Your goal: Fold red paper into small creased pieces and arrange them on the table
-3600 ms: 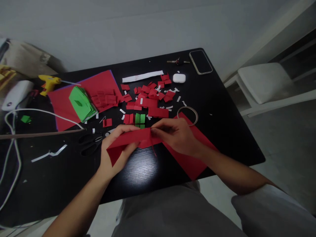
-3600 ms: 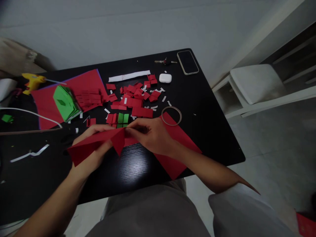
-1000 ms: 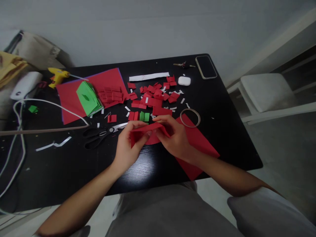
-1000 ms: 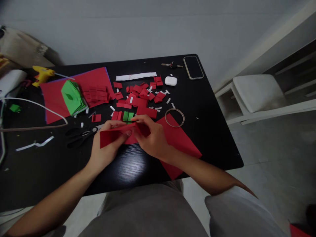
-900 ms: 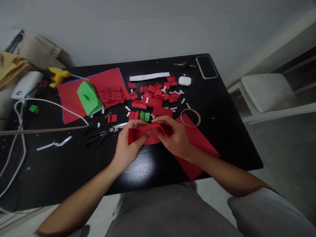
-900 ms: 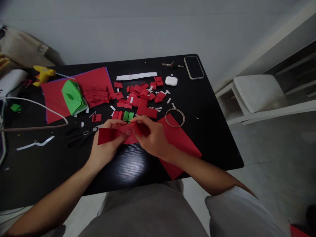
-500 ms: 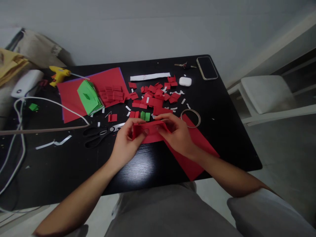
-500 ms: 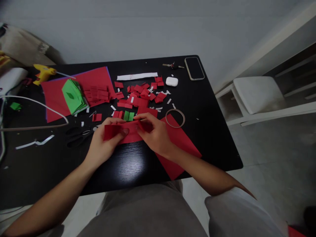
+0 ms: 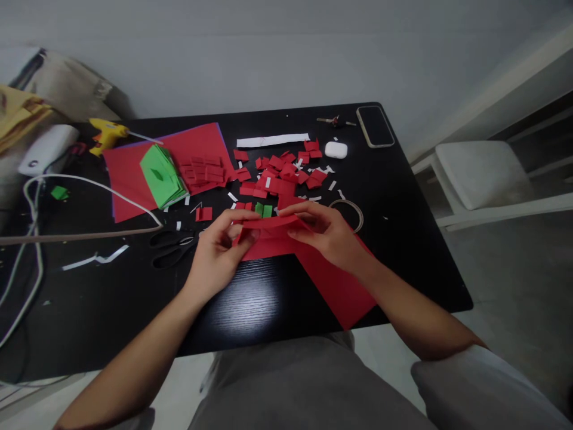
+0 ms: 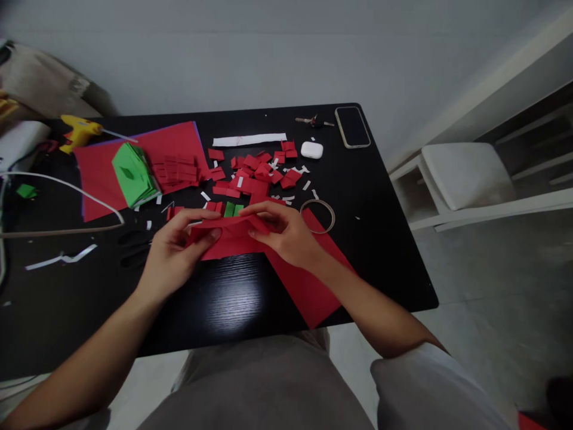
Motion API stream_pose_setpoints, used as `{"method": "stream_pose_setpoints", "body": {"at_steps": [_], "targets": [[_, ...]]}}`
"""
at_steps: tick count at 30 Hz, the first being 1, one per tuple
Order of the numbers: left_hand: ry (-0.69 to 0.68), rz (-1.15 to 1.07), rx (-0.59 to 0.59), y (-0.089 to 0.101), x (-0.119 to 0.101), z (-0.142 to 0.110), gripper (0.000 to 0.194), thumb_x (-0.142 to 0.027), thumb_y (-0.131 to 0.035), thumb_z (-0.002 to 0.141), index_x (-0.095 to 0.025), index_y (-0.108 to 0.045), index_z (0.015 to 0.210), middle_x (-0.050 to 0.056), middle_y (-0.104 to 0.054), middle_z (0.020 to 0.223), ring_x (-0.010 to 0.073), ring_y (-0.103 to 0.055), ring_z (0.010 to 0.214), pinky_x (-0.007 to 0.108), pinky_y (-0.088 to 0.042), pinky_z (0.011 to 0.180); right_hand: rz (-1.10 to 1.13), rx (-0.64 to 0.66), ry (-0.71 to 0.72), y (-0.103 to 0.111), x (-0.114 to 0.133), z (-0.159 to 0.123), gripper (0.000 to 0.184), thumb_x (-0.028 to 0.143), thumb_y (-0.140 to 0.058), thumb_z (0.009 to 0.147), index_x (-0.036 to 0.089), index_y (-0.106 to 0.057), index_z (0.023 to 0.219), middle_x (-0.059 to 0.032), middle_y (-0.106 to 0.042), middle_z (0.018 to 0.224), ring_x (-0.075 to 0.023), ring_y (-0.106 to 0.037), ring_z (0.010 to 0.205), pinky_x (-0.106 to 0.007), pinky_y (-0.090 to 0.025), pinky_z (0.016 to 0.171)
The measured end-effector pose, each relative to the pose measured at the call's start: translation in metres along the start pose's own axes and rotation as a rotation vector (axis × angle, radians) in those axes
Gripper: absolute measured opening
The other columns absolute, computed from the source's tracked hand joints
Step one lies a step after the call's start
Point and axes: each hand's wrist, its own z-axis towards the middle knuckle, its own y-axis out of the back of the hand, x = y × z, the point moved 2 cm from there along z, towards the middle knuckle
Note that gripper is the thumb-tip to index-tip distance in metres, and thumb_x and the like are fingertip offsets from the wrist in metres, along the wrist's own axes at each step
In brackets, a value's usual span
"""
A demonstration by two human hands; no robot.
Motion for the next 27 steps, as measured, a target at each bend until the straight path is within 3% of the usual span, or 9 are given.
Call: {"method": "stream_pose_setpoints", "body": {"at_steps": [5,9,12,16,18,20,22,24,27], "targets": [[0.093,-0.151,0.117,0.009,0.003,0.004,0.028,-0.035,-0.084,0.081,-0.026,-0.076,0.107,0.002,-0.074,0.084,0.0202,-0.068,0.075,0.032,-0.054,0.068,0.071,0.190,-0.124,0.011,0.002,0.002,0.034,0.025,-0.087,0.080,0.030,-0.079,0.113,-0.0008,-0.079,0.112,-0.0222,-0.075,0.107,-0.040,-0.061,0.098],[0.159,-0.300,0.168,0.013,0.001,0.004,0.028,-0.034,-0.085,0.079,-0.028,-0.078,0.106,0.003,-0.075,0.081,0.0198,-0.069,0.068,0.032,-0.055,0.064,0.179,0.304,-0.164,0.018,0.004,0.003,0.048,0.024,-0.088,0.073,0.029,-0.079,0.120,-0.0029,-0.080,0.113,-0.0233,-0.076,0.102,-0.039,-0.062,0.092],[0.179,-0.392,0.189,0.015,-0.002,0.004,0.027,-0.032,-0.083,0.077,-0.027,-0.079,0.103,0.006,-0.076,0.082,0.0208,-0.070,0.068,0.033,-0.057,0.063,0.295,0.383,-0.172,0.018,0.009,0.003,0.047,0.038,-0.077,0.077,0.025,-0.080,0.122,-0.0071,-0.081,0.112,-0.0275,-0.077,0.102,-0.043,-0.062,0.092],[0.196,-0.453,0.358,0.021,-0.007,0.006,0.046,-0.024,-0.075,0.065,-0.025,-0.078,0.110,0.011,-0.078,0.100,0.0274,-0.073,0.082,0.038,-0.059,0.070,0.248,0.269,-0.207,0.016,0.011,0.001,0.040,0.049,-0.056,0.094,0.026,-0.083,0.112,-0.0072,-0.083,0.104,-0.0264,-0.078,0.097,-0.042,-0.062,0.089],[0.164,-0.457,0.477,0.025,-0.008,0.007,0.054,-0.026,-0.070,0.064,-0.024,-0.076,0.118,0.013,-0.077,0.109,0.0301,-0.073,0.089,0.041,-0.059,0.075,0.119,0.177,-0.188,0.015,0.010,0.001,0.030,0.044,-0.061,0.098,0.027,-0.085,0.104,-0.0049,-0.083,0.102,-0.0228,-0.078,0.098,-0.037,-0.061,0.090],[0.092,-0.367,0.535,0.026,-0.009,0.006,0.051,-0.031,-0.069,0.072,-0.023,-0.074,0.123,0.013,-0.075,0.115,0.0307,-0.072,0.097,0.043,-0.059,0.083,-0.031,0.137,-0.127,0.012,0.008,0.000,0.017,0.035,-0.071,0.095,0.027,-0.084,0.101,-0.0034,-0.082,0.104,-0.0207,-0.077,0.100,-0.035,-0.060,0.091],[0.001,-0.187,0.481,0.025,-0.008,0.006,0.034,-0.035,-0.068,0.085,-0.023,-0.074,0.117,0.012,-0.074,0.118,0.0291,-0.070,0.106,0.041,-0.057,0.091,-0.112,0.127,-0.065,0.010,0.005,-0.001,0.018,0.028,-0.074,0.092,0.026,-0.080,0.108,-0.0031,-0.081,0.108,-0.0196,-0.076,0.100,-0.033,-0.060,0.089],[-0.076,-0.026,0.345,0.021,-0.005,0.005,0.016,-0.036,-0.070,0.092,-0.022,-0.072,0.100,0.010,-0.074,0.111,0.0260,-0.069,0.108,0.038,-0.056,0.093,-0.122,0.119,-0.041,0.007,0.001,-0.002,0.030,0.024,-0.073,0.092,0.025,-0.073,0.122,-0.0037,-0.080,0.110,-0.0193,-0.077,0.097,-0.032,-0.061,0.082],[-0.163,0.095,0.152,0.013,0.000,0.003,0.017,-0.035,-0.077,0.092,-0.022,-0.068,0.096,0.004,-0.074,0.099,0.0189,-0.071,0.095,0.030,-0.057,0.086,-0.162,0.117,-0.050,0.004,-0.005,-0.006,0.038,0.023,-0.071,0.094,0.024,-0.064,0.131,-0.0055,-0.081,0.110,-0.0198,-0.078,0.093,-0.032,-0.062,0.076]]}}
